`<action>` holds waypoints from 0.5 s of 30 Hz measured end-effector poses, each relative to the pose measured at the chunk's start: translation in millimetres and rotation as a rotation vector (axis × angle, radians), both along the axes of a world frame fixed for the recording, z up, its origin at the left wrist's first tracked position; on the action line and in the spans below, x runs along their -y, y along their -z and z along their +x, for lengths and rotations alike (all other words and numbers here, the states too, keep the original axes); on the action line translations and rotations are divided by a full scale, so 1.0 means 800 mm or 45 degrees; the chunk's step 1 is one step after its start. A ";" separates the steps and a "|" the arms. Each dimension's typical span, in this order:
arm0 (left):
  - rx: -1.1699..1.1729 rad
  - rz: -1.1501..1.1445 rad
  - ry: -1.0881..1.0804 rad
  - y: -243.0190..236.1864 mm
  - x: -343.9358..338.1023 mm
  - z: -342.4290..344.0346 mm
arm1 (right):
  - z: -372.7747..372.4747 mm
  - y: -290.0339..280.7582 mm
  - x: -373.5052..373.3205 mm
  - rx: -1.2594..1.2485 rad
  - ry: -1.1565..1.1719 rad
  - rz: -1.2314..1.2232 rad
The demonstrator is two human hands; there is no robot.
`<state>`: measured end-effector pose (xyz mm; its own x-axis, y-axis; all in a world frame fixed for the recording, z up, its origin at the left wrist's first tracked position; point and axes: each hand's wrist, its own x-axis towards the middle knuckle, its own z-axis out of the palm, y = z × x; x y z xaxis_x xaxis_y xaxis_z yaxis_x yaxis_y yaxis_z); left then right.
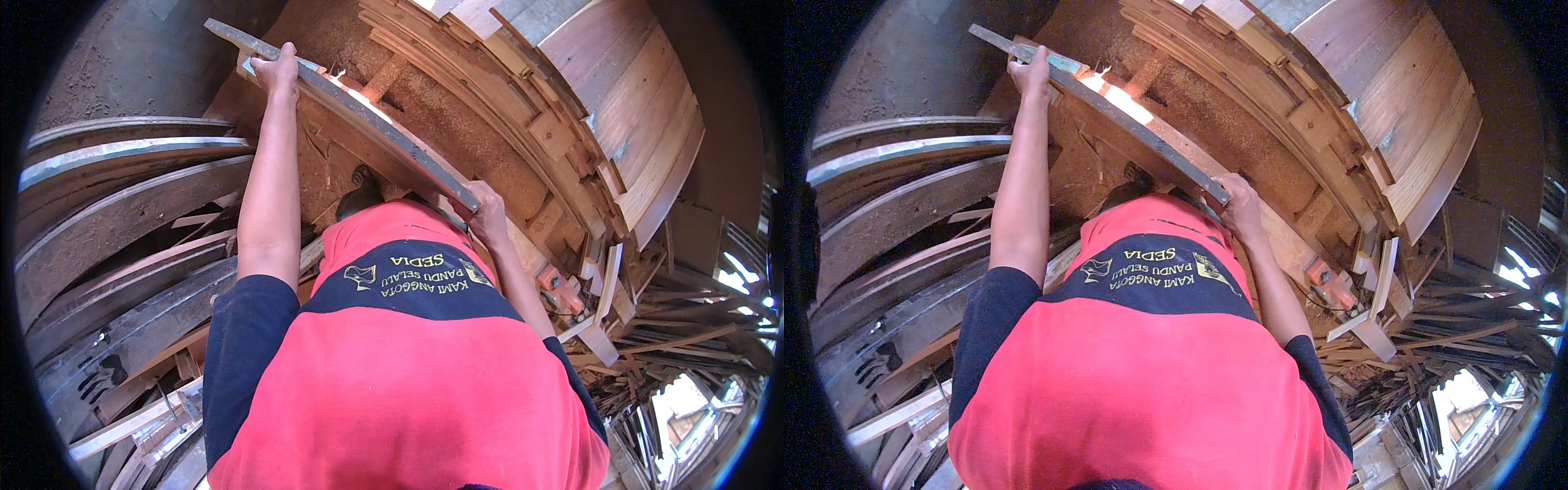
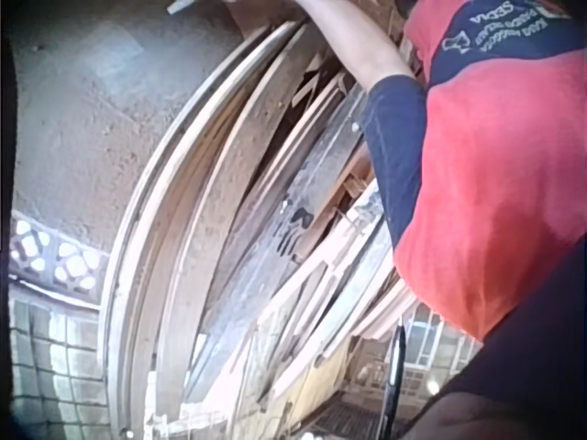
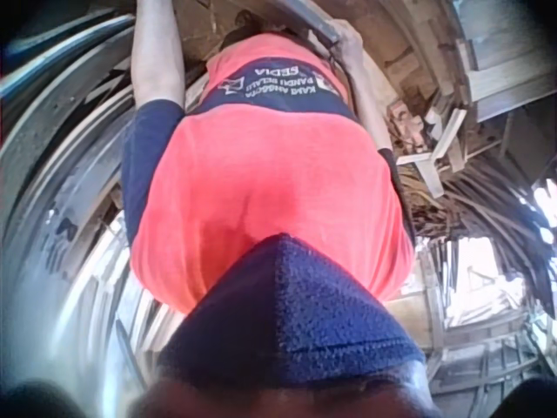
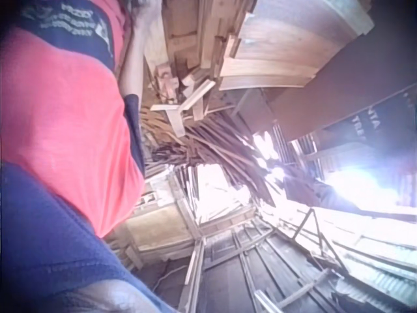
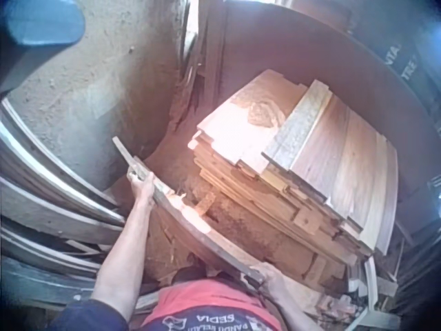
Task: The person positions wooden boards against a guide, uses a circular saw to cut through the wood, and subsequently uses a hand planer to smooth the surfaces of several boards.
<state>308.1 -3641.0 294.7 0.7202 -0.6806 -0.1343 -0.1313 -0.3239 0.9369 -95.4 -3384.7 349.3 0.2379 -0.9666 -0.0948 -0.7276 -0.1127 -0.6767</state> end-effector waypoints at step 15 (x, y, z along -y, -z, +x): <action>0.006 0.000 -0.041 -0.007 0.004 -0.010 | -0.005 0.014 -0.007 0.103 0.054 -0.015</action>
<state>300.0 -3644.5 300.0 0.7422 -0.6572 -0.1311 -0.1250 -0.3281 0.9363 -99.5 -3379.1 337.9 0.2034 -0.9769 -0.0657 -0.6750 -0.0914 -0.7321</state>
